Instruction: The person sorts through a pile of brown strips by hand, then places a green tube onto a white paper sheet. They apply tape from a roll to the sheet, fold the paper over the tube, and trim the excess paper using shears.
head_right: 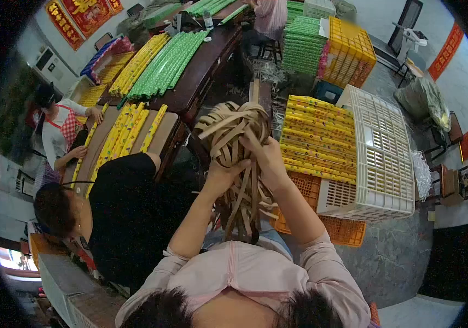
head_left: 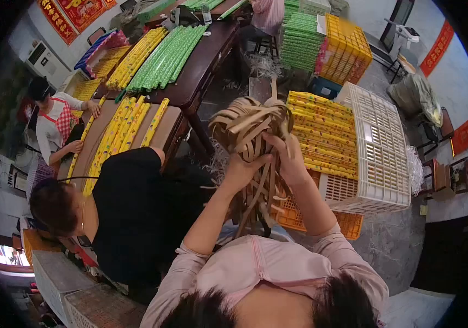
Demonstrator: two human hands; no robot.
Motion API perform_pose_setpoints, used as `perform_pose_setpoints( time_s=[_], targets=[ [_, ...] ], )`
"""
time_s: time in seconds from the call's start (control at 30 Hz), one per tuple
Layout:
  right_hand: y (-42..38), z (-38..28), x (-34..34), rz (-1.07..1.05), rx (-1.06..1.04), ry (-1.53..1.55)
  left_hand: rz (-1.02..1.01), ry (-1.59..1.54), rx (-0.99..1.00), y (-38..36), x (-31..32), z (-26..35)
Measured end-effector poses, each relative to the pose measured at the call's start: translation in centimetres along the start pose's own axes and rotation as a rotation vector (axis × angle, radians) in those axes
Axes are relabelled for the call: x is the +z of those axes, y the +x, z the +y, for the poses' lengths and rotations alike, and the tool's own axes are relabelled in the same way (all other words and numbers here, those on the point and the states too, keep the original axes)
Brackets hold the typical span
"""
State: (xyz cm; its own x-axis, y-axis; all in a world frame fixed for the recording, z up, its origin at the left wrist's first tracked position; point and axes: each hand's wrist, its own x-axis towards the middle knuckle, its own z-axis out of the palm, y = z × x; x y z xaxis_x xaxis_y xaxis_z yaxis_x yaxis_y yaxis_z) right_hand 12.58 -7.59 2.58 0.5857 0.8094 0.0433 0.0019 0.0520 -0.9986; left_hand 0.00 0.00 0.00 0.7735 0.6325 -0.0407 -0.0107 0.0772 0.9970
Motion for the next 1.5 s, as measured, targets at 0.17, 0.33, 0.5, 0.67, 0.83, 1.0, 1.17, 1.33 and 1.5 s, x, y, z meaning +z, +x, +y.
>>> perform_pose_setpoints(
  time_s=[0.17,0.33,0.5,0.67,0.83,1.0,1.17,1.33,1.5],
  targets=[
    [15.3,2.1,2.8,-0.080,-0.474,-0.060,0.098,0.329,0.448,12.9,-6.3,3.1],
    [22.5,1.3,8.7,0.027,-0.224,0.533,0.288,0.247,0.407,18.9,-10.0,2.3],
    [33.8,4.4,11.5,-0.101,-0.205,0.441,0.431,0.013,0.341,27.6,-14.7,1.8],
    [48.5,2.8,13.9,-0.321,-0.310,0.344,0.573,0.208,0.383,40.1,-20.6,3.7],
    [61.5,-1.4,16.5,-0.526,-0.245,0.181,0.576,0.022,0.185,50.5,-26.3,8.9],
    [70.9,-5.8,21.7,-0.574,-0.558,0.234,0.787,0.344,0.710,59.0,-32.4,11.2],
    [77.0,-7.5,26.5,-0.675,-0.455,0.391,0.855,0.042,0.374,61.8,-35.6,16.6],
    [80.9,-6.2,28.1,-0.833,-0.552,0.133,0.863,0.103,0.534,65.6,-39.3,13.9],
    [83.1,-4.8,31.7,-0.763,-0.589,0.014,0.809,-0.059,0.590,69.8,-44.5,8.7]
  ],
)
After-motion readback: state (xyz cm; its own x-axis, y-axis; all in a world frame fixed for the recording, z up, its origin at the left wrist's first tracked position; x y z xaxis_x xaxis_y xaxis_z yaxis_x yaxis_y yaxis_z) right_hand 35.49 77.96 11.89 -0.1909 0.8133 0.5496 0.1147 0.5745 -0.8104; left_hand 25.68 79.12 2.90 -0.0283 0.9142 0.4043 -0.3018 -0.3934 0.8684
